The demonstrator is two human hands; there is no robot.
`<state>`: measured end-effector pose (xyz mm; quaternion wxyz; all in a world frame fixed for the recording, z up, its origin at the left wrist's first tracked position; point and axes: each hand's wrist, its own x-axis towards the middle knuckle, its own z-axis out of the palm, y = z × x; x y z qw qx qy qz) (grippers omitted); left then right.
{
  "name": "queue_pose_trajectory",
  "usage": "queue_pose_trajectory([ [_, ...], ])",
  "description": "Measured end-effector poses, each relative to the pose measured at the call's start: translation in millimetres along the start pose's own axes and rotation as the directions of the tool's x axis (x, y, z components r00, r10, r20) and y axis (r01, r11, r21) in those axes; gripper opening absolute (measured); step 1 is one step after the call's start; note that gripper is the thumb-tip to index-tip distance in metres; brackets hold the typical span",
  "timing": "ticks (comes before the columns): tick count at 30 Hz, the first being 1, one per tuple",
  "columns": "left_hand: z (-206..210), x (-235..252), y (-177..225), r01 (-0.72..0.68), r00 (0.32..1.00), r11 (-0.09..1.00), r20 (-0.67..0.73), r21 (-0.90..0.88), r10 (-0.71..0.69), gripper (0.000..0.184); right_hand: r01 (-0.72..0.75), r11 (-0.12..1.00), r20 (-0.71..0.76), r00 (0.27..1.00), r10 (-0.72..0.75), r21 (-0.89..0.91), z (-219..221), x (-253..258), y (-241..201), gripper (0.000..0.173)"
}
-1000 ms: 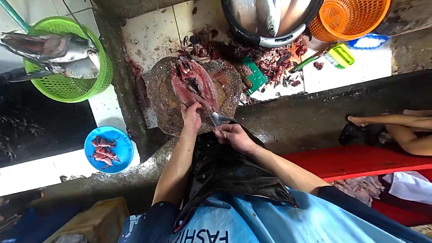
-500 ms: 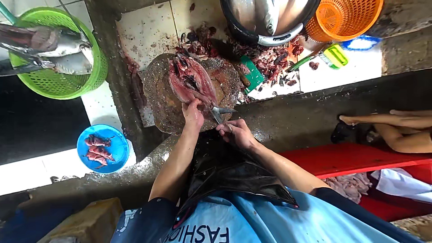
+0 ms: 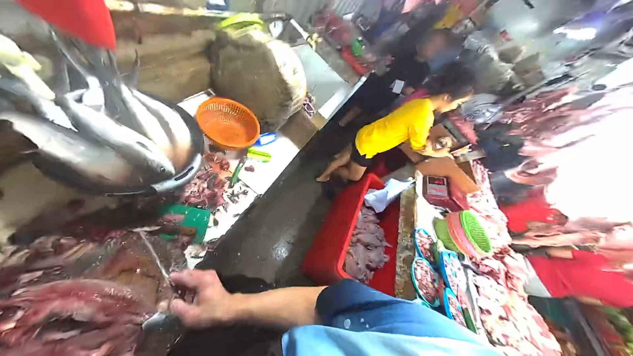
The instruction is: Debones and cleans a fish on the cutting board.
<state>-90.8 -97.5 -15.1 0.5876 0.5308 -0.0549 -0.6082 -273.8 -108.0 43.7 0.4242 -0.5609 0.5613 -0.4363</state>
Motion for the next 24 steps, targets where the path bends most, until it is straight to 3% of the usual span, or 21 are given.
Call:
queue_pose_trajectory([
  [1,-16.6,10.3,-5.0,-0.004,0.987,1.0,0.16,-0.02,0.007,0.021,-0.207,0.978,0.053,0.977,0.206,0.006,-12.4,9.8,-3.1,0.019],
  [2,-14.6,10.1,-4.0,0.017,0.988,1.0,0.151,-0.014,-0.015,0.018,-0.396,0.918,0.158,0.908,0.389,0.018,-23.8,14.5,-6.0,0.017],
  [4,-1.8,-3.9,11.4,0.06,0.998,0.998,0.004,0.003,-0.06,0.014,-0.577,0.815,0.392,0.763,0.515,0.052,-33.6,4.5,-14.7,0.023],
  [6,7.6,3.3,15.2,0.036,0.992,0.999,-0.122,-0.029,-0.039,0.015,-0.605,0.793,0.548,0.688,0.475,0.073,-34.3,-3.6,-13.8,0.029],
  [8,-0.7,10.8,10.2,0.0,0.986,0.999,-0.167,-0.04,-0.006,0.023,-0.605,0.794,0.612,0.654,0.444,0.07,-29.9,-15.3,-6.3,0.032],
  [11,-7.5,22.2,0.5,-0.035,0.989,0.999,-0.143,-0.04,0.029,0.04,-0.616,0.786,0.637,0.626,0.45,0.05,-22.6,-22.3,3.1,0.035],
  [15,-9.1,22.4,-1.7,-0.047,0.984,0.997,-0.174,-0.055,0.037,0.047,-0.677,0.729,0.614,0.62,0.488,0.105,-8.5,-27.0,9.6,0.038],
  [19,-12.4,25.9,-5.3,-0.057,0.982,0.995,-0.182,-0.081,0.042,0.05,-0.597,0.801,0.622,0.642,0.449,0.037,0.6,-31.5,13.4,0.032],
  [22,-14.2,26.5,-6.0,-0.058,0.983,0.993,-0.182,-0.107,0.038,0.053,-0.332,0.94,0.614,0.729,0.304,-0.071,2.3,-39.8,23.0,0.021],
  [24,-14.0,25.1,-8.0,-0.061,0.979,0.992,-0.201,-0.11,0.038,0.053,-0.133,0.99,0.586,0.8,0.131,-0.039,-0.9,-42.3,28.0,0.023],
])
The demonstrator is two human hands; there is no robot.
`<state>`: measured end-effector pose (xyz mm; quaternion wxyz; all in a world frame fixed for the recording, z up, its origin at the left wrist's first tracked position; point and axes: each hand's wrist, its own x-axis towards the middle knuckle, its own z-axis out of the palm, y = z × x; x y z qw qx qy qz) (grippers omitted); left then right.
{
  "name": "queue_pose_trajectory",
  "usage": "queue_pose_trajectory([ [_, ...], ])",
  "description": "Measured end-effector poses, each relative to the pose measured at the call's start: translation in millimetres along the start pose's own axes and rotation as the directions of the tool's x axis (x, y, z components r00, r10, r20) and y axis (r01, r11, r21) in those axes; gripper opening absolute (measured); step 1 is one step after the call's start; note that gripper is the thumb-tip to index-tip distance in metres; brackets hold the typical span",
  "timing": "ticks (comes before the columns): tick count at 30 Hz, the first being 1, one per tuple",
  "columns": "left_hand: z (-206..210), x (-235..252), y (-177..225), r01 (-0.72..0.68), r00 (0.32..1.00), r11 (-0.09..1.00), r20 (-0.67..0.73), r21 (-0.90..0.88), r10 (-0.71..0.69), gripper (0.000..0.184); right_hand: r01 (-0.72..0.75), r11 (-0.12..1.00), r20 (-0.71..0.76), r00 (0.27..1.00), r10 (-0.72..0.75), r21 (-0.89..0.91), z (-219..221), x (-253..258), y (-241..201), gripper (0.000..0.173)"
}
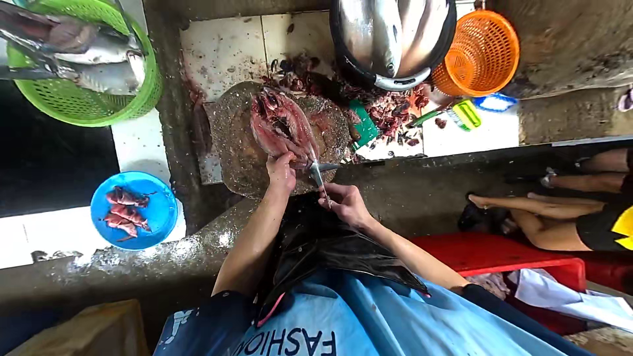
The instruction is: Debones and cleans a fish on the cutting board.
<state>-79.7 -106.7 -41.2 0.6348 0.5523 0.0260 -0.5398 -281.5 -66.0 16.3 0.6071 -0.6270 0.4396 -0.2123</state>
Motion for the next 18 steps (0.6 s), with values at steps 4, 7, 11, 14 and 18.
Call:
queue_pose_trajectory([
  [4,-7.9,1.7,-5.9,-0.016,1.0,1.0,0.002,-0.013,0.016,0.052,0.133,0.99,-0.08,0.988,-0.129,0.045,-16.1,8.5,-16.6,0.027],
  [7,-6.9,-7.6,4.7,0.007,1.0,0.996,0.026,0.094,-0.009,0.045,-0.071,0.984,0.022,0.997,0.069,0.161,-16.9,11.0,-20.1,0.025],
  [11,-3.9,-6.8,4.0,-0.014,0.999,0.997,0.041,0.076,0.011,0.045,-0.267,0.936,0.069,0.964,0.258,0.229,-10.5,16.6,-8.9,0.031],
  [14,-6.4,-7.9,3.1,-0.034,0.999,0.996,0.038,0.087,0.031,0.044,-0.282,0.899,0.07,0.959,0.275,0.336,-1.7,22.0,4.7,0.031],
  [18,-9.6,-5.8,5.1,-0.045,0.997,0.995,0.07,0.091,0.039,0.048,-0.151,0.977,0.109,0.985,0.135,0.153,7.3,27.9,17.5,0.023],
])
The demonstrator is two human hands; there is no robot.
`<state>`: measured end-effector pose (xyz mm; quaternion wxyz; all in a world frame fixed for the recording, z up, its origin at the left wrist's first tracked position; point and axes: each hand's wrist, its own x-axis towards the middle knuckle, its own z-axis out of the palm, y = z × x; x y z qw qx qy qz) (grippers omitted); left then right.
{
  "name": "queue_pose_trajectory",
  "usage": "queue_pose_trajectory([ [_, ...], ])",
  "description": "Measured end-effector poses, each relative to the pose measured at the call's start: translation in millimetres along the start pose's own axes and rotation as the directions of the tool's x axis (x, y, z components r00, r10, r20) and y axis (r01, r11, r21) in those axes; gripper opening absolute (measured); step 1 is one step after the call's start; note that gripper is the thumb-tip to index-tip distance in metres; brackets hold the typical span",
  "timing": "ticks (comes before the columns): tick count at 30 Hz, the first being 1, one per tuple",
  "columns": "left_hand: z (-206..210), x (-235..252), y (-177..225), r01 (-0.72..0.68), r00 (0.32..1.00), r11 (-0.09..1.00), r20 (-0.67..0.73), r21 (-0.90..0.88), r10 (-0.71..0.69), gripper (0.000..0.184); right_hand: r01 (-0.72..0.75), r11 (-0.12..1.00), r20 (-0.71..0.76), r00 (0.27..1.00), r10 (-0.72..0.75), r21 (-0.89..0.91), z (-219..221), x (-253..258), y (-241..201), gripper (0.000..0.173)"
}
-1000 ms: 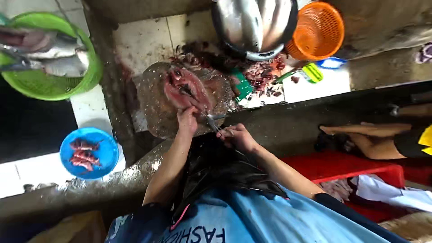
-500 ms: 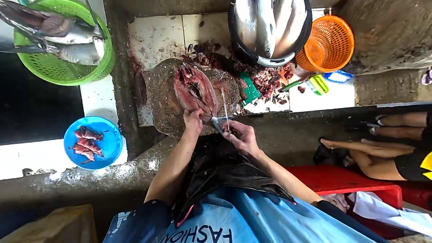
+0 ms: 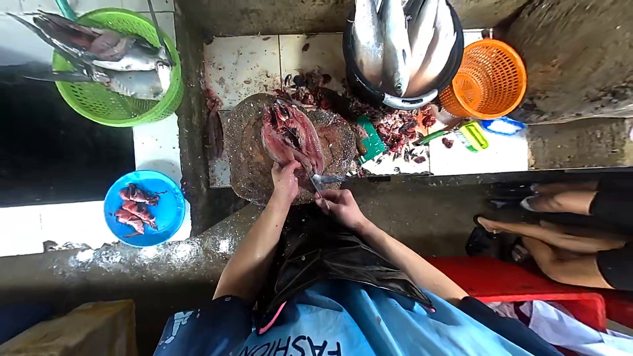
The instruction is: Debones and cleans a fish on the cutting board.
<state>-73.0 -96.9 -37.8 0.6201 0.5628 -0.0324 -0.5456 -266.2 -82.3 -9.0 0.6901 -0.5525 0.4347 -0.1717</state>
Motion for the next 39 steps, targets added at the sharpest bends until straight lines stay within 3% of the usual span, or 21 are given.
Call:
queue_pose_trajectory([
  [6,11.3,-1.3,10.0,0.079,0.997,0.976,0.014,-0.204,-0.077,0.027,0.235,0.888,-0.02,0.964,-0.264,-0.395,-4.4,-2.8,19.3,0.033],
  [9,13.6,3.6,11.7,0.136,0.986,0.953,-0.055,-0.269,-0.157,0.021,0.412,0.764,-0.088,0.852,-0.517,-0.497,-10.8,-7.5,19.4,0.04],
  [11,5.3,6.6,12.3,0.149,0.985,0.959,-0.051,-0.239,-0.166,0.025,0.431,0.744,-0.199,0.783,-0.59,-0.51,-21.0,-7.9,5.7,0.037],
  [12,0.0,8.1,13.4,0.142,0.988,0.978,-0.038,-0.155,-0.149,0.029,0.349,0.816,-0.276,0.817,-0.506,-0.461,-27.0,-7.3,-2.4,0.034],
  [13,-5.0,11.8,15.4,0.117,0.993,0.993,-0.028,-0.019,-0.117,0.038,0.185,0.919,-0.331,0.893,-0.306,-0.349,-34.3,-3.9,-11.1,0.031],
  [14,-10.2,17.2,16.2,0.081,0.996,0.985,-0.035,0.15,-0.077,0.051,0.032,0.98,-0.32,0.943,-0.094,-0.195,-41.9,0.8,-16.7,0.027],
  [15,-15.2,22.4,15.4,0.045,0.998,0.957,-0.043,0.288,-0.034,0.064,-0.051,0.995,-0.26,0.965,0.028,-0.085,-46.2,0.7,-19.1,0.025],
  [17,-16.5,33.1,18.5,0.024,0.999,0.94,-0.032,0.342,-0.014,0.075,-0.05,0.999,-0.109,0.993,0.051,0.007,-48.4,-1.6,-28.1,0.027],
  [21,-10.9,26.3,24.7,0.103,0.995,0.979,-0.029,0.176,-0.099,0.052,-0.065,0.994,0.077,0.995,0.058,0.085,-33.8,-6.9,-38.5,0.03],
  [28,-11.9,18.0,16.5,0.044,0.999,0.997,0.019,0.062,-0.045,0.042,-0.156,0.921,0.028,0.987,0.157,0.357,-5.9,14.0,-16.9,0.032],
  [29,-12.9,19.1,14.6,0.038,0.999,0.998,0.028,0.053,-0.039,0.042,-0.132,0.942,0.049,0.991,0.123,0.308,-4.7,16.0,-13.8,0.028],
  [31,-13.2,19.6,13.3,0.044,0.998,0.999,0.034,0.012,-0.044,0.04,0.002,0.999,0.07,0.998,-0.005,0.048,-3.8,17.1,-7.4,0.023],
  [34,-11.1,16.9,17.7,0.105,0.994,0.993,-0.002,-0.057,-0.106,0.037,0.263,0.901,0.069,0.965,-0.255,-0.346,-7.2,10.8,8.7,0.031],
  [37,-15.4,18.6,16.2,0.126,0.992,0.99,-0.003,-0.065,-0.127,0.033,0.434,0.779,-0.001,0.873,-0.487,-0.453,-18.7,7.8,1.6,0.034],
  [39,-20.9,23.0,14.4,0.087,0.996,0.995,-0.008,0.046,-0.086,0.037,0.356,0.861,-0.052,0.915,-0.4,-0.364,-25.5,7.0,-10.1,0.033],
])
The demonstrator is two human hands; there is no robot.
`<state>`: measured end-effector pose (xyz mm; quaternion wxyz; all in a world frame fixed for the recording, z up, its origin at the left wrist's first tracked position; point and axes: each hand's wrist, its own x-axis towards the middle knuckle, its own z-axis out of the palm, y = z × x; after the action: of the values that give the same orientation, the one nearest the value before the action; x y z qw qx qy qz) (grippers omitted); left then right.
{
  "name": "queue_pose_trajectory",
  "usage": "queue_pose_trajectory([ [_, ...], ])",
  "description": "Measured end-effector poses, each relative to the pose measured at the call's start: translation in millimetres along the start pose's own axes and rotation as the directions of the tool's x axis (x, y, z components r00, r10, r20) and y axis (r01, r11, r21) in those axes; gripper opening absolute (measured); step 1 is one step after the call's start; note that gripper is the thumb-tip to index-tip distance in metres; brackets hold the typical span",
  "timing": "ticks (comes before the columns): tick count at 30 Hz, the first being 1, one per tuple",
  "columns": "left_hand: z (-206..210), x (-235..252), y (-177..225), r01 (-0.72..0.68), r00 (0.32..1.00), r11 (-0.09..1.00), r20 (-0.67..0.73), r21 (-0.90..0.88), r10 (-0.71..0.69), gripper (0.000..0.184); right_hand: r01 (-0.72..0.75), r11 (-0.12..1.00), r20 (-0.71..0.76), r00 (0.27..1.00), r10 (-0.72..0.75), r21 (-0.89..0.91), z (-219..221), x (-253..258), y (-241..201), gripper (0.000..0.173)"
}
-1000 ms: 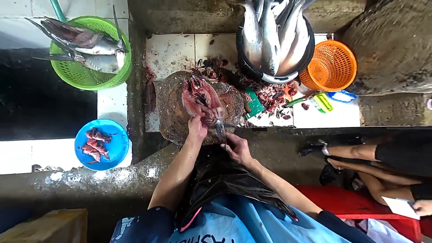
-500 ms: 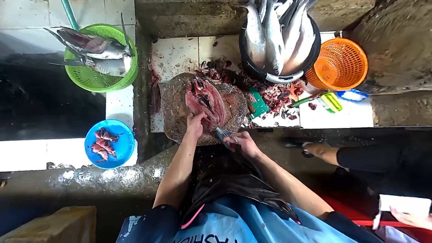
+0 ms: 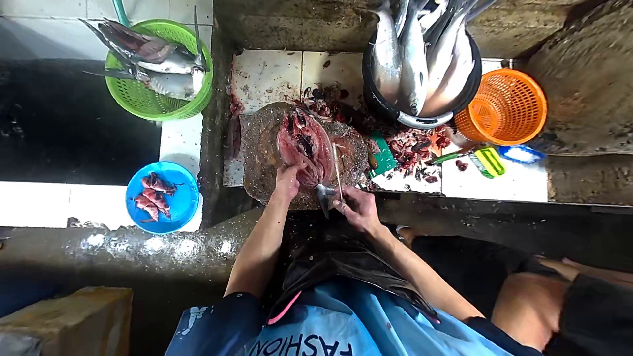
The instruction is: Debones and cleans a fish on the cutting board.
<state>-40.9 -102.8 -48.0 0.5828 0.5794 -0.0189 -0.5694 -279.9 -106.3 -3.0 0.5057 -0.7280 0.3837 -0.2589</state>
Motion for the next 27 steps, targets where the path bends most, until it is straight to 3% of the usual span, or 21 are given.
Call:
queue_pose_trajectory([
  [2,-0.7,10.9,3.2,-0.027,0.997,0.994,-0.064,0.104,0.033,0.043,-0.238,0.952,0.112,0.969,0.22,0.19,-6.1,6.2,-8.9,0.026],
  [5,-1.0,16.7,7.3,0.008,0.998,1.0,-0.06,0.015,-0.008,0.043,-0.416,0.852,0.253,0.903,0.347,0.318,-4.8,7.5,-13.9,0.026],
  [10,0.9,13.0,-0.4,0.057,0.997,0.988,-0.037,-0.141,-0.062,0.038,-0.503,0.699,0.268,0.864,0.426,0.508,10.0,6.5,-3.1,0.033],
  [16,-0.5,14.6,-5.2,0.055,0.998,0.987,0.001,-0.148,-0.056,0.034,-0.543,0.602,0.289,0.833,0.471,0.585,23.8,22.0,7.2,0.034],
  [18,0.8,16.3,-5.9,0.061,0.998,0.984,-0.008,-0.168,-0.063,0.035,-0.498,0.685,0.261,0.866,0.426,0.532,29.4,28.2,14.3,0.025],
  [21,2.2,13.1,-2.8,0.115,0.991,0.97,-0.043,-0.214,-0.126,0.035,-0.278,0.912,0.222,0.951,0.216,0.302,35.5,20.2,20.1,0.022],
  [24,2.6,7.6,-0.4,0.151,0.982,0.951,-0.071,-0.269,-0.176,0.034,-0.09,0.978,0.124,0.99,0.067,0.187,34.9,6.7,23.0,0.028],
  [27,-1.4,-2.8,0.4,0.11,0.992,0.975,-0.043,-0.192,-0.121,0.041,0.014,0.989,-0.028,1.0,-0.01,0.145,19.5,6.7,13.5,0.03],
])
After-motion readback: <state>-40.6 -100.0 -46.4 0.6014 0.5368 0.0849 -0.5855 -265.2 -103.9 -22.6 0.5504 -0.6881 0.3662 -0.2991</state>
